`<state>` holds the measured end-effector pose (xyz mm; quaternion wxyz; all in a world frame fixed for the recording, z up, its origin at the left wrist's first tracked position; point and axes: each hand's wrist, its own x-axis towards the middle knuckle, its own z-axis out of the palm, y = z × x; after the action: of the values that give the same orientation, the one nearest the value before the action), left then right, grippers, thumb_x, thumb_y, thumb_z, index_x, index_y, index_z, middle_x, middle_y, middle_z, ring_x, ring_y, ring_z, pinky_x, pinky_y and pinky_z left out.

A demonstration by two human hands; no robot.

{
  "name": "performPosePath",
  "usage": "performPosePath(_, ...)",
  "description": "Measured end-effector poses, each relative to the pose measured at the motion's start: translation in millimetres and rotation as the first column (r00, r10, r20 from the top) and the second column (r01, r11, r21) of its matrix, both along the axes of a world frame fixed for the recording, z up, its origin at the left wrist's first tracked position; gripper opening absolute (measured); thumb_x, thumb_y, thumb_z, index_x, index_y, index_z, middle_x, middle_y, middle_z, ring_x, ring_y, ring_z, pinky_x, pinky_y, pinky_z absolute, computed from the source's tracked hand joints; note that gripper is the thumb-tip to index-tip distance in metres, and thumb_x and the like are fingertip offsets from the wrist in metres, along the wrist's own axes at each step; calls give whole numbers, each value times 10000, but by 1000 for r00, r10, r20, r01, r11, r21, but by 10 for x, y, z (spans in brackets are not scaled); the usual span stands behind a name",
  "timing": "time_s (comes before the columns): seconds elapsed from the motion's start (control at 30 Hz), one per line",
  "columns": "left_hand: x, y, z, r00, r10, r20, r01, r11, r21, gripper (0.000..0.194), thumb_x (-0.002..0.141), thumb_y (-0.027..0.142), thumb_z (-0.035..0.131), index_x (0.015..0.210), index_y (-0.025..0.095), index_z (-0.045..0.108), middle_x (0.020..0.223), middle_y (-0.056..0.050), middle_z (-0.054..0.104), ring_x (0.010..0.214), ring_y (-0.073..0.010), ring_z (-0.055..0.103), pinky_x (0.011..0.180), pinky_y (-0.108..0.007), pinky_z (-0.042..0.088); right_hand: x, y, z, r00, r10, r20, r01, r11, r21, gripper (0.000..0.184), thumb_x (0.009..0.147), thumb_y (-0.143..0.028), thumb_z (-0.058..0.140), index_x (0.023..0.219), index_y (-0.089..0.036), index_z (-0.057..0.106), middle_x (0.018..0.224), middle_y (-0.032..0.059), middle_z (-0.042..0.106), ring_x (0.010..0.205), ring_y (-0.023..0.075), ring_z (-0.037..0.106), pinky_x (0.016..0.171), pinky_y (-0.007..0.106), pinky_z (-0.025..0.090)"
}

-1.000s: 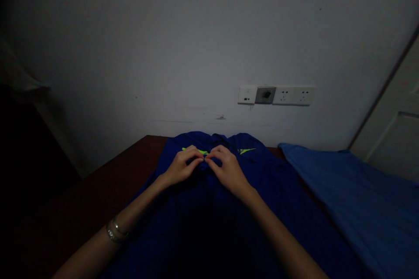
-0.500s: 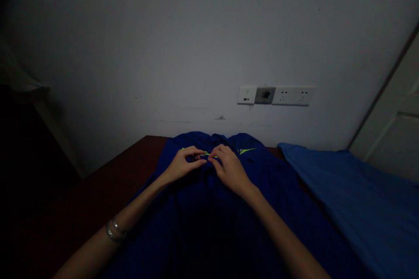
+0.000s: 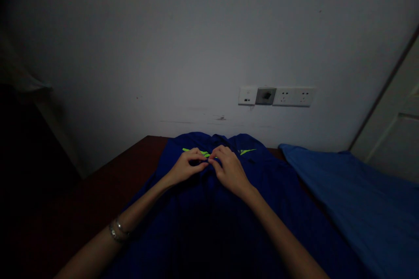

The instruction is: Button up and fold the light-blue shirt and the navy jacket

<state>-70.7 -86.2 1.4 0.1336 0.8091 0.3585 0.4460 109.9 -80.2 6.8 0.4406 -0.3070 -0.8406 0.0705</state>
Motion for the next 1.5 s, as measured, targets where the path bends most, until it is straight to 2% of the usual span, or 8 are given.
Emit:
performPosePath(0.27,2,-22,50,999,-3,-53,5,999,40,106,763,203,602,701,157,674,666,-5,554,718,-132,493,662,-261,380,7,16,5,999,27,-28,-27,999,-20,84,833,-212,495,788,-208,566,877,47,565,849,186,528,771,359,420)
performPosePath(0.57,-16,-27,61,987,-36,-157,45,997,56,96,754,190,601,696,164,673,676,-15,589,712,-141,503,693,-282,399,43,-7,56,990,110,86,-107,993,-44,143,824,-210,519,933,-226,611,938,55,598,890,191,541,789,361,431)
performPosePath(0.73,-18,-8,41,983,-42,-178,50,998,43,67,741,187,617,726,165,678,715,-22,615,725,-145,514,701,-285,403,36,-42,83,988,113,101,-109,993,-50,115,840,-191,498,898,-210,595,879,44,637,846,188,554,759,351,428)
performPosePath(0.93,-14,-9,44,982,-51,-181,53,999,8,92,753,201,610,696,168,674,659,-8,590,712,-142,509,683,-274,402,31,-56,90,981,134,138,-127,990,-55,119,842,-165,484,890,-214,581,887,39,631,851,189,542,766,356,419)
performPosePath(1.17,-17,-6,20,992,-54,-112,53,999,-11,98,757,240,626,733,168,688,695,-16,595,736,-141,510,691,-269,398,36,-33,62,993,110,54,-104,990,-100,106,828,-164,502,905,-218,551,865,31,612,824,178,541,747,340,419)
performPosePath(1.5,-20,-12,30,997,-32,-65,27,997,-66,111,764,252,624,760,170,699,705,-17,585,740,-136,500,687,-250,383,24,44,-5,985,137,-103,-152,975,-164,56,811,-187,513,853,-219,532,851,18,562,814,166,521,745,326,418)
